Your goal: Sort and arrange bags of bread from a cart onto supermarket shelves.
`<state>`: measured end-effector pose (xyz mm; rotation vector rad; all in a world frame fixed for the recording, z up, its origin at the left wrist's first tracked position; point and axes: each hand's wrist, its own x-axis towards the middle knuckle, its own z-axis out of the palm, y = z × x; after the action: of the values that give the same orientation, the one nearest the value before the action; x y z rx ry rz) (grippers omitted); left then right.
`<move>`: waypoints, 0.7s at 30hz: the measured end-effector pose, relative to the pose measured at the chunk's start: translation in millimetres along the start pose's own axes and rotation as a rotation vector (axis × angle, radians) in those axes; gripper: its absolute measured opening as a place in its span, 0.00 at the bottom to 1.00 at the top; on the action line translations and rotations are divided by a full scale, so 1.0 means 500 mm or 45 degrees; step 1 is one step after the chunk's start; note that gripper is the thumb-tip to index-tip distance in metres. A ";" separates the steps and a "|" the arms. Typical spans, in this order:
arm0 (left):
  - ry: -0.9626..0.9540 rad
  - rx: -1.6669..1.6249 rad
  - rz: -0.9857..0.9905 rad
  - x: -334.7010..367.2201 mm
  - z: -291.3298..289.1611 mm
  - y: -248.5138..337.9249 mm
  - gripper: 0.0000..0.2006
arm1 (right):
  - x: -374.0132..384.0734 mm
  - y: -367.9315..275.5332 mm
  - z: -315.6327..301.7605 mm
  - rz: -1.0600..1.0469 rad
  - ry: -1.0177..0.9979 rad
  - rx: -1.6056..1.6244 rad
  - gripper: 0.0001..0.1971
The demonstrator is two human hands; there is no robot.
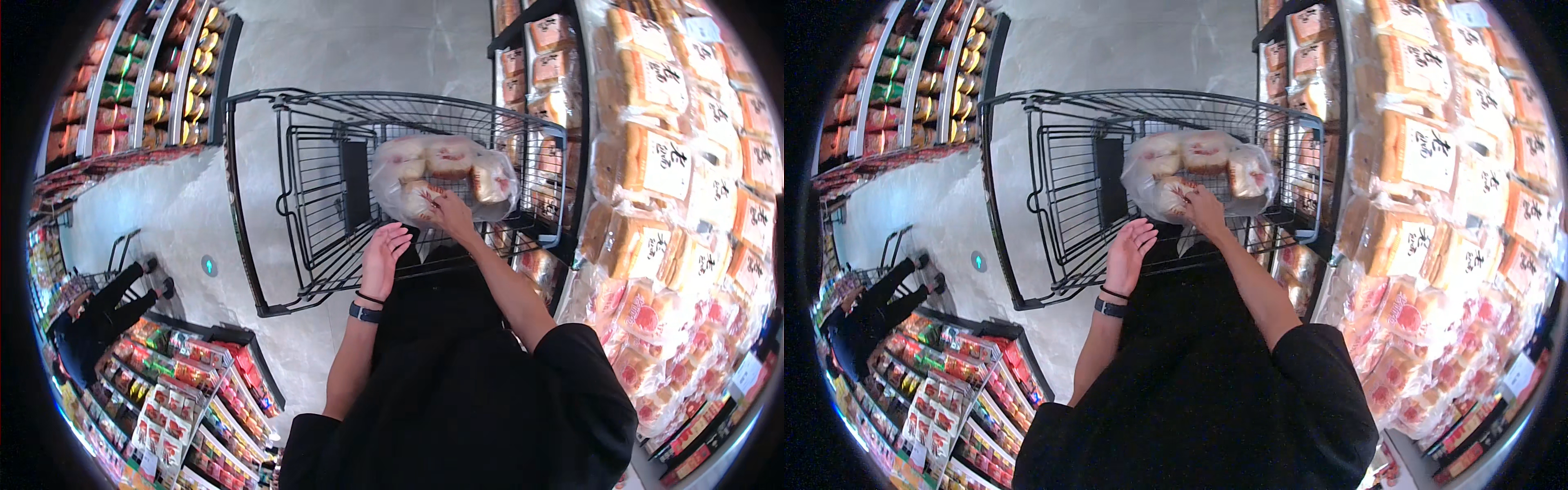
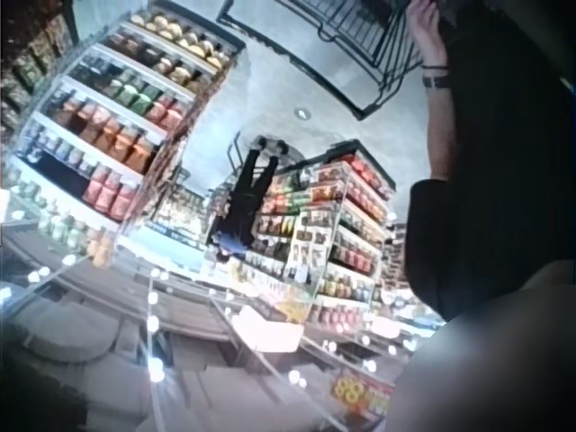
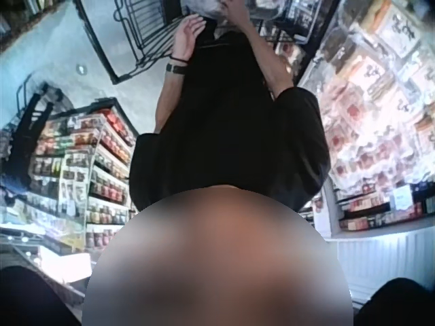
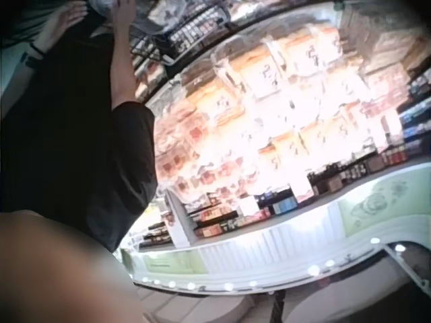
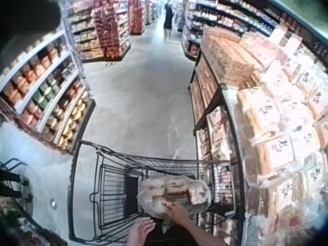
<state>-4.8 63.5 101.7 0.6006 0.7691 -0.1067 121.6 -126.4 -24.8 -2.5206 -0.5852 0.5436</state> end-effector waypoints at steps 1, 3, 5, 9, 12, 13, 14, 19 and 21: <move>-0.027 0.006 0.000 0.003 0.010 -0.005 0.19 | -0.015 0.008 -0.024 0.008 0.025 -0.010 0.11; -0.083 0.061 0.002 0.004 0.028 -0.014 0.20 | -0.046 0.012 -0.083 -0.012 0.107 0.184 0.11; -0.104 0.100 -0.004 0.007 0.038 -0.029 0.19 | -0.084 -0.013 -0.172 0.031 0.136 0.268 0.11; -0.135 0.210 -0.023 0.011 0.066 -0.055 0.18 | -0.173 -0.033 -0.316 0.085 0.326 0.606 0.12; -0.153 0.278 0.014 0.017 0.089 -0.090 0.17 | -0.259 -0.007 -0.400 0.124 0.364 0.748 0.12; -0.131 0.302 0.047 0.016 0.105 -0.102 0.17 | -0.289 -0.003 -0.423 0.157 0.375 0.901 0.12; -0.158 0.354 0.039 0.008 0.131 -0.105 0.18 | -0.319 -0.019 -0.462 0.172 0.409 1.015 0.12; -0.452 0.302 -0.076 -0.065 0.275 -0.149 0.25 | -0.490 -0.025 -0.598 0.458 0.416 1.309 0.18; -0.660 0.073 -0.243 -0.098 0.334 -0.181 0.25 | -0.562 -0.003 -0.630 0.448 0.340 1.679 0.19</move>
<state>36.2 -108.8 186.2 0.5214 0.3177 -0.4437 37.5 -380.6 301.8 -1.3562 0.2985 0.4589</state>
